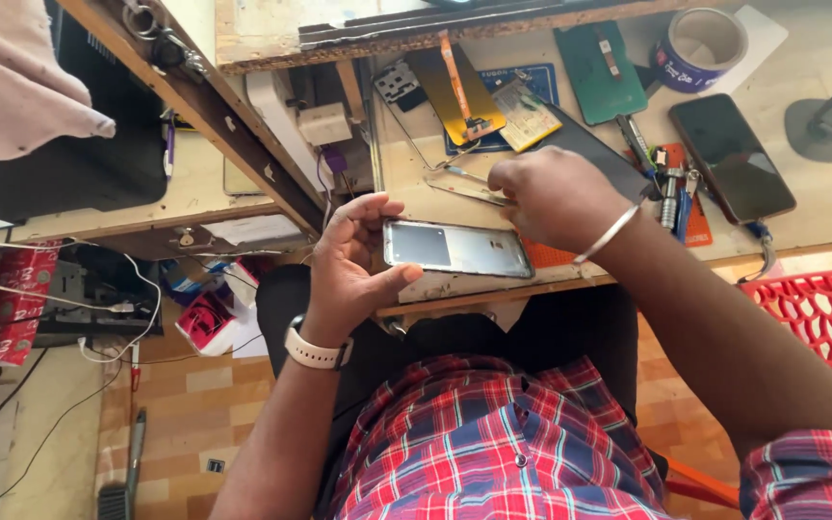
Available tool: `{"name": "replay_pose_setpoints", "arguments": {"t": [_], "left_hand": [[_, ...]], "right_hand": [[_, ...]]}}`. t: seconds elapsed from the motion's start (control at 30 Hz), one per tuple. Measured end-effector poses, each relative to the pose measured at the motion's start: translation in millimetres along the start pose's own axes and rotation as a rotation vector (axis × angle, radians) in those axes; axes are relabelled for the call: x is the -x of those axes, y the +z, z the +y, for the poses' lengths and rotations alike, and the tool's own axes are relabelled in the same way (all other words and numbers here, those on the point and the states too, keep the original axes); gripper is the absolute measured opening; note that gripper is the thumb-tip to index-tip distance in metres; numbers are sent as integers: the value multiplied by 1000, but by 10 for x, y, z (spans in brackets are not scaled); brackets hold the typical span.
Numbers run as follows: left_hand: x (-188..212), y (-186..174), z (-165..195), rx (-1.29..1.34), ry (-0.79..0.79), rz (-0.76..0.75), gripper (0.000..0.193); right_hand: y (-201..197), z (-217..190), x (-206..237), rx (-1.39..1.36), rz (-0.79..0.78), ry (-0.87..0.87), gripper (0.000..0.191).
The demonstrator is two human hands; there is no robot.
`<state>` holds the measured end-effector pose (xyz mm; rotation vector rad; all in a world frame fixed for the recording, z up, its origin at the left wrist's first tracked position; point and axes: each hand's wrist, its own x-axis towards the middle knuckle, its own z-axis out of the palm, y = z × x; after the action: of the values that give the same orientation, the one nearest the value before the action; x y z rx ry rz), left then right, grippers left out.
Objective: The person sits at a cluttered workbench and uses a metal spudger to pry and separate the screen assembly from the frame of a white smartphone. They work along the edges of the device, carefully lifting the display to detach it from the chassis.
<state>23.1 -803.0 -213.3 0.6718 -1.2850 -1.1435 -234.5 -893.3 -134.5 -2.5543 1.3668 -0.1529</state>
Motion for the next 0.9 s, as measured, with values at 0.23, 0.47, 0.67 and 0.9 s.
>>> {"name": "replay_pose_setpoints", "arguments": {"t": [0.23,0.47,0.67,0.9], "left_hand": [[-35,21,-74,312,-42,60,79],[-261,126,-68,531,-175,240,51],[-499,254,-181,311,-318,410,31],[-612,212,-260,157,-253,377,17]], "right_hand": [[-38,69,13,-24,108,-61,21],[210,186,606,-1018,317,246,19],[491,29,898,-800,402,161,18],[593,-65,934,-651,572,-118,15]]}}
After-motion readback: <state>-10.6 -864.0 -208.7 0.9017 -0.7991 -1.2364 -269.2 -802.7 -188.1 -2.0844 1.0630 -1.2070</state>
